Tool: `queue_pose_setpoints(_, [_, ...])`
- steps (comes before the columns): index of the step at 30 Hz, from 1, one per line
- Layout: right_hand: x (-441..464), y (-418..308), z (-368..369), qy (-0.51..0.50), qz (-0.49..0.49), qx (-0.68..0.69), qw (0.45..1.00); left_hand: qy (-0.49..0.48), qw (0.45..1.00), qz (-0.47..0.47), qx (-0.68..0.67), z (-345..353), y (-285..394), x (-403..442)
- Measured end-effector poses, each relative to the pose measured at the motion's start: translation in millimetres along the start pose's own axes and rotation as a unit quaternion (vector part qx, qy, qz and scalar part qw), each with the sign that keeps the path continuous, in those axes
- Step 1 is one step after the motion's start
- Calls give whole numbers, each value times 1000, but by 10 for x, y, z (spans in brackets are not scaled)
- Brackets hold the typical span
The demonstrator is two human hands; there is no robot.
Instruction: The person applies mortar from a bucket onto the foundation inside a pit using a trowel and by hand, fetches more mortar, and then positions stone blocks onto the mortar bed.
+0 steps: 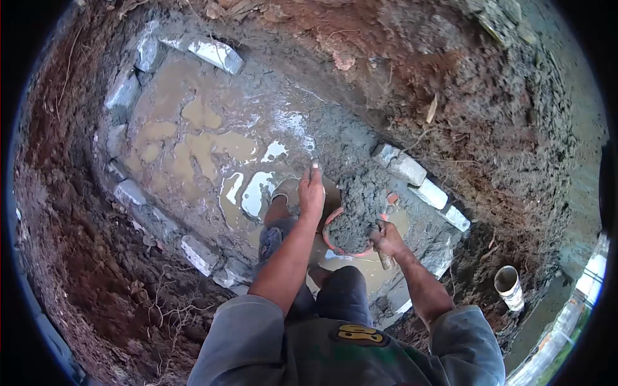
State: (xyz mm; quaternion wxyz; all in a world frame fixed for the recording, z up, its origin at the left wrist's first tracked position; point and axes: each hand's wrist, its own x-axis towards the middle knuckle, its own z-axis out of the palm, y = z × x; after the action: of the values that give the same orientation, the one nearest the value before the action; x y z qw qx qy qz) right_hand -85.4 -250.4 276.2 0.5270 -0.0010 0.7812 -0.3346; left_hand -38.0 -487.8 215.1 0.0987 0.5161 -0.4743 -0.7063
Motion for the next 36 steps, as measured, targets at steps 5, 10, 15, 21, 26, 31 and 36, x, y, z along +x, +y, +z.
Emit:
queue_pose_setpoints(5, [1731, -608, 250, 54, -124, -239, 962, 106, 989, -58, -87, -548, -349, 885])
queue_pose_setpoints(10, [3582, -884, 521, 197, -232, -489, 817, 102, 972, -87, -193, -1027, -1017, 1545])
queue_pose_setpoints(15, [4206, -1151, 607, 168, -98, -591, 783, 69, 962, -66, -255, -1218, -1140, 1559])
queue_pose_setpoints(21, [3275, -832, 352, 237, -55, -550, 799, 122, 986, -96, -64, -779, -1160, 1507])
queue_pose_setpoints(26, [1832, 65, 74, 212, -156, -414, 872, 49, 976, -186, 103, -504, -828, 1121])
queue_pose_setpoints(31, [6, 972, -5, 43, 186, -427, 884, 1, 968, -125, 220, -263, -2013, 675])
queue_pose_setpoints(36, [141, 1469, -7, -16, 300, -518, 801, -39, 943, -83, 319, -119, -2853, 129])
